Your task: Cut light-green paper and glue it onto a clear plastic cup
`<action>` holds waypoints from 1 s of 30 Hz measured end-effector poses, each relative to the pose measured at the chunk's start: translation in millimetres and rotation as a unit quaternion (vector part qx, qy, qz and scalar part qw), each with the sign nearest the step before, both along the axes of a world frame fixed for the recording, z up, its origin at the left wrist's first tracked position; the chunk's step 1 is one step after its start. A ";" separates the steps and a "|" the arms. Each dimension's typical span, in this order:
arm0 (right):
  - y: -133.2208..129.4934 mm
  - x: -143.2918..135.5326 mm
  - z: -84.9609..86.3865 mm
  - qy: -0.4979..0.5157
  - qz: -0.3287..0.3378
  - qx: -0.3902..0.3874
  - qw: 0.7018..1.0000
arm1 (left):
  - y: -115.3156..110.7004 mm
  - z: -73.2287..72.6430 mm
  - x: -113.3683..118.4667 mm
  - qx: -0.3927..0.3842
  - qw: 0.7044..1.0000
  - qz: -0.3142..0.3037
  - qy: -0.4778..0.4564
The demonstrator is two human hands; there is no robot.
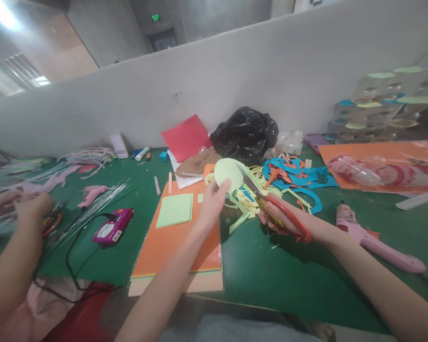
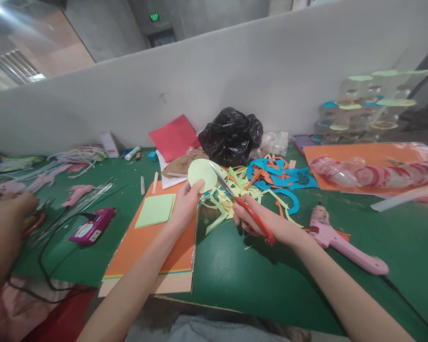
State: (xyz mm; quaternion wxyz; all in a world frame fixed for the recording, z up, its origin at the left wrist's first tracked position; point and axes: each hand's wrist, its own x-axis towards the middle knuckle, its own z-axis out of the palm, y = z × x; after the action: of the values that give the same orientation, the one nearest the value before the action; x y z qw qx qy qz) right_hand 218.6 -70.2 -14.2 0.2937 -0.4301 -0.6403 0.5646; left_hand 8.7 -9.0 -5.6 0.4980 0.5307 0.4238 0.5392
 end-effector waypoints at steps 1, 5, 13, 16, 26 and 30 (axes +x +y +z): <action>0.9 -0.4 -1.8 0.001 -0.001 0.001 1.000 | -0.3 0.6 0.0 0.000 1.000 -0.003 0.006; 3.3 -2.9 -3.9 -0.034 -0.021 -0.006 0.999 | -0.3 1.3 0.5 0.007 1.000 -0.018 0.008; -2.0 -12.1 16.6 -0.052 -0.054 -0.047 0.996 | 3.5 -6.3 2.8 0.000 0.999 0.004 0.031; -2.3 -12.5 18.7 -0.035 -0.048 -0.030 0.998 | 4.8 -6.0 3.3 0.017 1.000 0.017 0.004; -2.3 -5.7 3.4 0.066 0.028 -0.040 0.997 | 3.7 0.0 -1.3 0.013 1.000 0.015 0.008; -1.8 -6.3 3.8 0.009 0.002 -0.003 1.000 | 4.3 -1.5 -2.3 -0.003 1.000 0.009 0.012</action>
State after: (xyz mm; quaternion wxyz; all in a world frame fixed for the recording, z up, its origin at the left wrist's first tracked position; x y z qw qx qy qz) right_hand 212.3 -72.0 -10.3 0.2971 -0.4247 -0.6364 0.5713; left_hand 6.4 -4.8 -7.1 0.4896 0.5316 0.4362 0.5361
